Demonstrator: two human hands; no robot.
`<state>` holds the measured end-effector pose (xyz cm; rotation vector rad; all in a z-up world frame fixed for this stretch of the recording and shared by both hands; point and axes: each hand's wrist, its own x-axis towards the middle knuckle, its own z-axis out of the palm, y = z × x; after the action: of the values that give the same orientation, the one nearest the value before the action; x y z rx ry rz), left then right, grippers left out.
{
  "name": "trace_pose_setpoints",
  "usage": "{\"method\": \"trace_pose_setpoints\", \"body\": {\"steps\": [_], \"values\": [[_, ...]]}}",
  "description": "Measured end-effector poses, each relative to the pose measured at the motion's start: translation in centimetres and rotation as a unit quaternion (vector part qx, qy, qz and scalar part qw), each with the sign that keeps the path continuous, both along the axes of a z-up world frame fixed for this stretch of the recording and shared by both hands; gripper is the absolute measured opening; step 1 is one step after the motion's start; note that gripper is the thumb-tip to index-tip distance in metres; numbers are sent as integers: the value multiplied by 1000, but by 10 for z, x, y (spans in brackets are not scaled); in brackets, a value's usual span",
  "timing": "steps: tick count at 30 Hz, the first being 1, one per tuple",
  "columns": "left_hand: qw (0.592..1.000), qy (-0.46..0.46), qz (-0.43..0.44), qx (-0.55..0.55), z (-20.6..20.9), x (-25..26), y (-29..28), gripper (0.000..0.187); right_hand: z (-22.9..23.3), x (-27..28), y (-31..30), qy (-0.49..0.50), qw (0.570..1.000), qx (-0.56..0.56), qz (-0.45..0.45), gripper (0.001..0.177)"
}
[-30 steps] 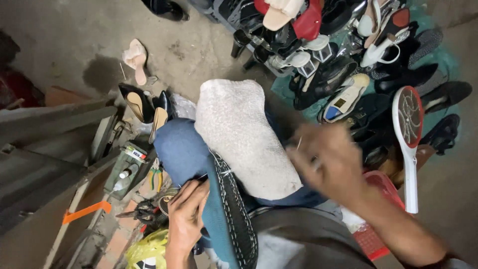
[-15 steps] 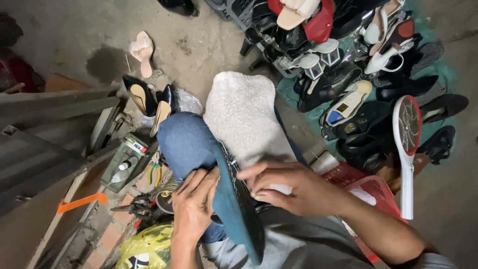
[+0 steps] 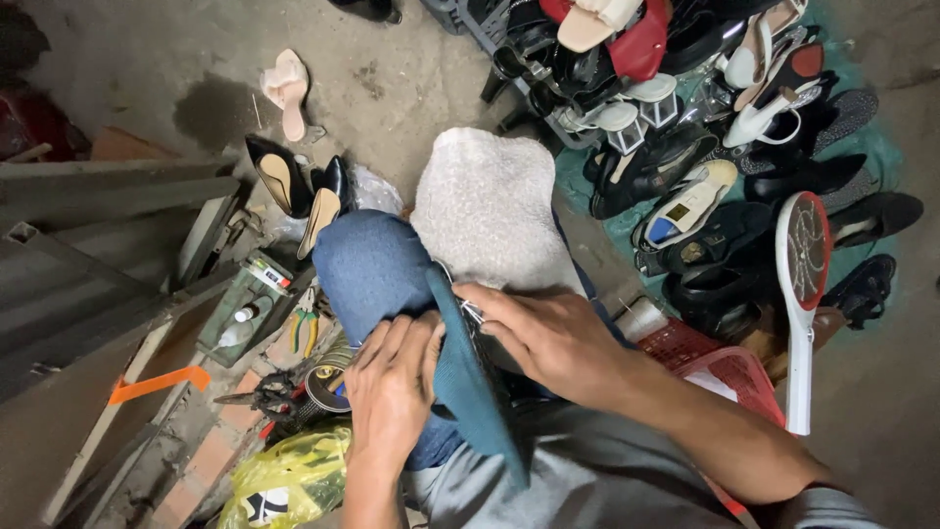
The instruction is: Hand-stitching a blue shoe sole to repair it using a needle and thread.
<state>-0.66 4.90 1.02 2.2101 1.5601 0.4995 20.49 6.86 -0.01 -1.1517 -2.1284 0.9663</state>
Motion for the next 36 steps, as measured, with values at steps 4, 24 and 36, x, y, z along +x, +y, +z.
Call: {"method": "trace_pose_setpoints", "body": {"steps": [4, 24, 36], "values": [[1000, 18, 3, -6, 2, -3, -2, 18, 6, 4, 1, -21, 1000, -1, 1, 48], [924, -133, 246, -262, -7, -42, -39, 24, -11, 14, -12, -38, 997, -23, 57, 28], [853, -320, 273, -310, -4, -19, -40, 28, 18, 26, -35, 324, 896, -301, 38, 21]]}}
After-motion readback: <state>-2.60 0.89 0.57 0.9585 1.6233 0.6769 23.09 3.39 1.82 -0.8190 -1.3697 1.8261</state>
